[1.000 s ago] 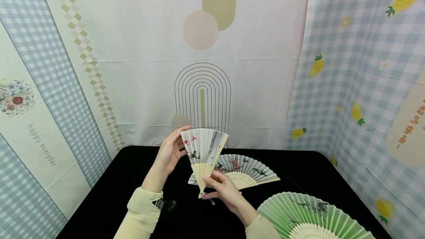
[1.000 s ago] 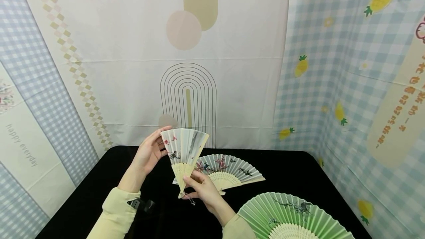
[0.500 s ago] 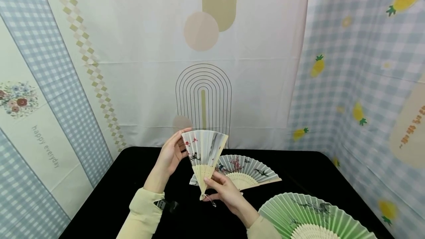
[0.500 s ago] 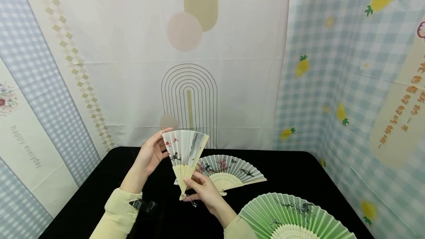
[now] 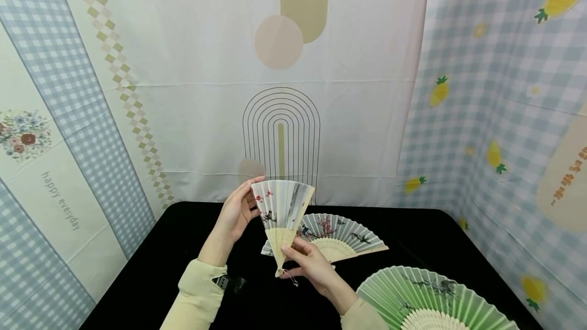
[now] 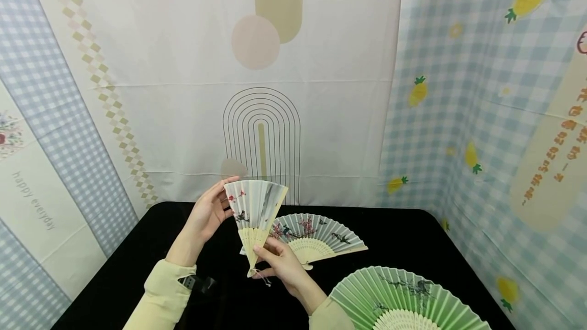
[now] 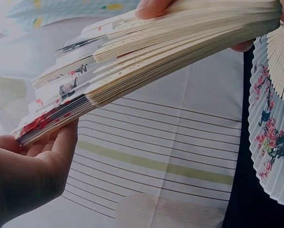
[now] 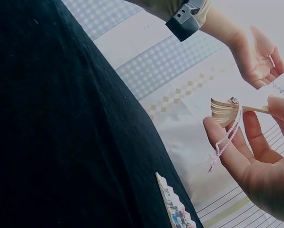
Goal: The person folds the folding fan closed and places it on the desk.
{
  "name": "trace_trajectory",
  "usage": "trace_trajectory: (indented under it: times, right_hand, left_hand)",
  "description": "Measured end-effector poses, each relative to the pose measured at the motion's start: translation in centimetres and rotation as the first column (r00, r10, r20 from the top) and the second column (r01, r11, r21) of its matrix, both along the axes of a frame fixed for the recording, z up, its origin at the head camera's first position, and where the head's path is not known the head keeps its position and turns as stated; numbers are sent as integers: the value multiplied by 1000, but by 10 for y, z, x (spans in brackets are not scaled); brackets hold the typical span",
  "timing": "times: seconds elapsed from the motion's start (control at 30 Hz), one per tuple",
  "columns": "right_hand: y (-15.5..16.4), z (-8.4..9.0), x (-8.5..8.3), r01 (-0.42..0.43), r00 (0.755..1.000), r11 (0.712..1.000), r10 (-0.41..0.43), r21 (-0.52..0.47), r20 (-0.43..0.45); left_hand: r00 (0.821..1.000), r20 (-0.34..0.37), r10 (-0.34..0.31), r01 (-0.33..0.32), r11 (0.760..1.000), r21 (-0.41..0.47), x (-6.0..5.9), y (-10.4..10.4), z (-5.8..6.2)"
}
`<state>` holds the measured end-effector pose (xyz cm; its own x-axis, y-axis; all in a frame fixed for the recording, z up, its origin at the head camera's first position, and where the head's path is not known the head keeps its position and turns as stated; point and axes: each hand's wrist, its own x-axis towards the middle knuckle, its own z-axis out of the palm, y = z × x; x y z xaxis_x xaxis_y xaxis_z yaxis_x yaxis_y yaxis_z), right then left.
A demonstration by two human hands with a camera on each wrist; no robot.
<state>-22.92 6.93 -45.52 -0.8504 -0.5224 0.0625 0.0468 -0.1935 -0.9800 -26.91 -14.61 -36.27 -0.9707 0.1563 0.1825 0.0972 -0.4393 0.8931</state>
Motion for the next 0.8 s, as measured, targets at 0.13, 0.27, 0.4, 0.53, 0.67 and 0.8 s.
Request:
trace_trajectory:
  times: [0.13,0.27,0.4,0.53,0.67,0.8]
  right_hand:
    - [0,0,0,2,1000,1000,-2,2,9]
    - [0,-1,-1,-1,1000,1000,1,2,16]
    - [0,-2,0,-8,1000,1000,7,7,29]
    - [1,-2,0,-25,999,1000,25,14,24]
    - [1,-3,1,-37,999,999,37,14,18]
    - [0,-4,1,-51,998,999,51,10,26]
  left_hand:
    - [1000,2,1,-1,1000,0,-1,0,-1]
    - [1000,7,2,-2,1000,-1,-2,1,-2]
    - [1000,15,1,-1,1000,-3,-2,1,-3]
    - [1000,16,-6,6,1000,-15,-2,1,-4]
    - [1000,9,-13,13,999,-31,-2,2,-5]
    - [1000,8,-17,17,999,-49,-3,1,-6]
